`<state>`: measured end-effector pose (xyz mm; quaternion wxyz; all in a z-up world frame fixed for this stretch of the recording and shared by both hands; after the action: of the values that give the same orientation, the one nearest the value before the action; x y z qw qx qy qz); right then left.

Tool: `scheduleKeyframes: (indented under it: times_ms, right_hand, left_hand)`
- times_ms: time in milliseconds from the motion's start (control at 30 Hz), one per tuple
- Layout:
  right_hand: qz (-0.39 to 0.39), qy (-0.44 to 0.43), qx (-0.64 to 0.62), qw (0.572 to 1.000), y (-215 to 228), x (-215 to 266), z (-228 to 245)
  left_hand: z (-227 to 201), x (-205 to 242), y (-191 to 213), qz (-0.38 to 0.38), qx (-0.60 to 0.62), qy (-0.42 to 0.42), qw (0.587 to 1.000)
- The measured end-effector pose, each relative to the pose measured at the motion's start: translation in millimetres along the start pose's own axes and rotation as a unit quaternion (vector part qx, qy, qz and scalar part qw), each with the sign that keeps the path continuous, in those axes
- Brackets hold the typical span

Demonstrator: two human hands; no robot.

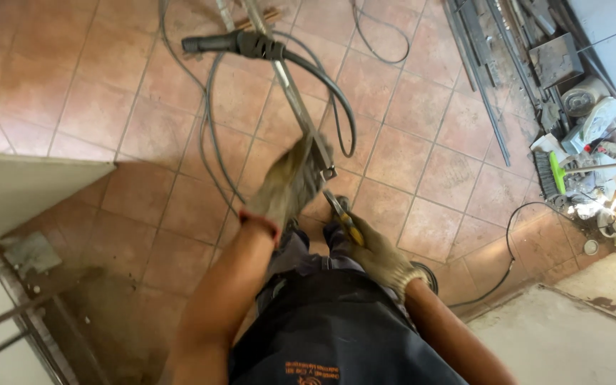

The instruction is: Preparing a welding torch and welding a metal rod to a frame

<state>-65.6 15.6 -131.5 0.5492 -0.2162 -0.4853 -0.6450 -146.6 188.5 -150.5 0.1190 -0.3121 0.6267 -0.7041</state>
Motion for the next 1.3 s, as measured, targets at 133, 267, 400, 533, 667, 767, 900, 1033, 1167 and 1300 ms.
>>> scheduleKeyframes:
  times_ms: [133, 267, 400, 533, 667, 767, 900, 1033, 1167, 1300]
  right_hand:
    - [0.047, -0.069, -0.083, 0.993, 11, 9, -22]
    - [0.016, -0.036, -0.188, 0.981, 15, 3, -41]
    - [0.012, -0.036, -0.149, 0.988, 26, 10, -30]
    - [0.004, -0.002, -0.089, 0.996, 26, 1, -27]
    - [0.007, 0.019, -0.079, 0.997, 22, -14, -44]
    - [0.021, 0.027, -0.03, 0.999, 27, -9, -35]
    - [0.025, 0.018, -0.017, 0.999, 39, -5, -29]
    - [0.04, 0.002, 0.064, 0.997, 56, -11, -31]
    - [0.042, -0.016, 0.112, 0.993, 75, -31, -38]
    - [0.074, 0.014, 0.089, 0.993, 99, -26, -33]
  left_hand:
    - [31, 19, 59, -0.147, -0.103, -0.035, 0.983]
    - [43, -1, 106, -0.122, -0.078, -0.05, 0.988]
    - [36, -5, 82, -0.099, -0.027, -0.019, 0.995]
    - [18, -17, 103, -0.235, -0.384, -0.052, 0.892]
    - [8, -21, 117, -0.289, -0.531, -0.099, 0.79]
    - [1, -124, 318, -0.238, -0.322, 0.047, 0.915]
    - [23, 6, 61, -0.203, -0.182, -0.076, 0.959]
    - [35, -3, 83, -0.086, -0.05, 0.012, 0.995]
    - [42, -5, 90, -0.18, -0.123, -0.051, 0.975]
    - [50, -9, 79, -0.127, -0.065, -0.101, 0.985]
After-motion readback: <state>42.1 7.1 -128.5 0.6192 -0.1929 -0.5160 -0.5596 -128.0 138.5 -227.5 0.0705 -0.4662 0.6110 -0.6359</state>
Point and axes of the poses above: each hand's wrist, its own x-axis away from the middle knuckle, its own y-axis out of the back of the hand, z = x × y, the point moved 5 cm from there along -x, towards the middle knuckle, and after that the axes turned 9 degrees about -y, right-handed, at the moved point
